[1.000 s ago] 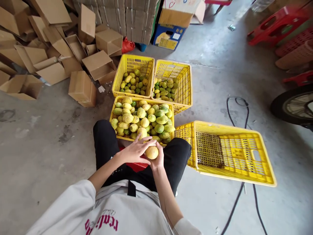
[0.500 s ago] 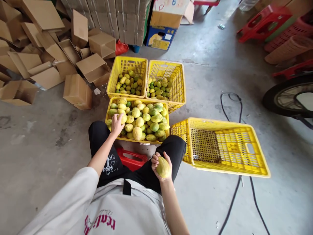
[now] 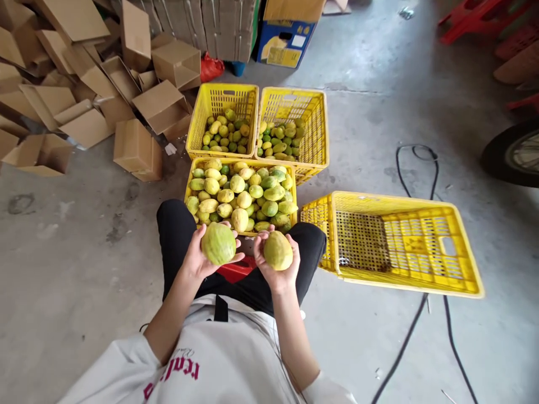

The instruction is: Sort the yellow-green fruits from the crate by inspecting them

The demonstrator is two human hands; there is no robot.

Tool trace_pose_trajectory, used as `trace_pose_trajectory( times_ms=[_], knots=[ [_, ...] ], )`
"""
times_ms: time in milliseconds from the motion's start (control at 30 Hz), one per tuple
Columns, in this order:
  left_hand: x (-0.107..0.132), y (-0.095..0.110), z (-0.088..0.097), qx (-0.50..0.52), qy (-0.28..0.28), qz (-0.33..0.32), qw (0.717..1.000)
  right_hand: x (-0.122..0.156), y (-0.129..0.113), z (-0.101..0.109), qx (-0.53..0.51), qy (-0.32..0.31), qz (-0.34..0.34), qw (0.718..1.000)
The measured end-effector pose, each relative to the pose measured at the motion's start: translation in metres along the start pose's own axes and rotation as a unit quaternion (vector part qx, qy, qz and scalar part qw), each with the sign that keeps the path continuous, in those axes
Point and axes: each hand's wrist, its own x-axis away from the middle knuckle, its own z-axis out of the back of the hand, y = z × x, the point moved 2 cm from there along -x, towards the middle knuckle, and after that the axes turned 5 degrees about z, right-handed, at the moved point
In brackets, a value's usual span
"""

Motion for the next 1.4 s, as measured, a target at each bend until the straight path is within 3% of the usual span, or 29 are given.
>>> trace_pose_trajectory(
  times_ms=[67,167,267,367,700,833,933,1033,1167,1400],
  knots=[
    [-0.005,-0.014,0.007,0.070,0.000,0.044,0.997,-0.002,0.009,0.006,0.014,-0.003,-0.016,1.000],
    [-0.024,-0.032,0.033,0.147,0.046,0.077,0.985,-0.008,0.026,0.026,0.013,0.025,-0.074,0.997],
    [-0.039,-0.043,0.062,0.159,0.096,0.102,0.977,-0.015,0.038,0.046,0.002,0.037,-0.117,0.992],
    [-0.046,-0.044,0.078,0.135,0.093,0.074,0.984,-0.021,0.045,0.055,0.006,0.015,-0.137,0.990],
    [-0.053,-0.043,0.078,-0.010,0.128,-0.060,0.990,-0.030,0.042,0.045,0.059,0.016,-0.049,0.997],
    [-0.058,-0.045,0.074,0.017,0.112,0.007,0.994,-0.038,0.041,0.049,0.057,0.025,-0.053,0.997],
    [-0.060,-0.050,0.066,0.029,0.075,0.094,0.992,-0.042,0.048,0.054,0.098,0.040,-0.109,0.988],
    [-0.061,-0.052,0.060,0.050,0.079,0.139,0.986,-0.041,0.055,0.058,0.134,0.088,-0.160,0.974],
    [-0.060,-0.050,0.058,0.066,0.111,0.112,0.985,-0.038,0.057,0.056,0.126,0.128,-0.142,0.973],
    [-0.060,-0.050,0.066,0.023,0.106,0.032,0.994,-0.032,0.053,0.056,0.095,0.025,-0.066,0.993]
  ],
)
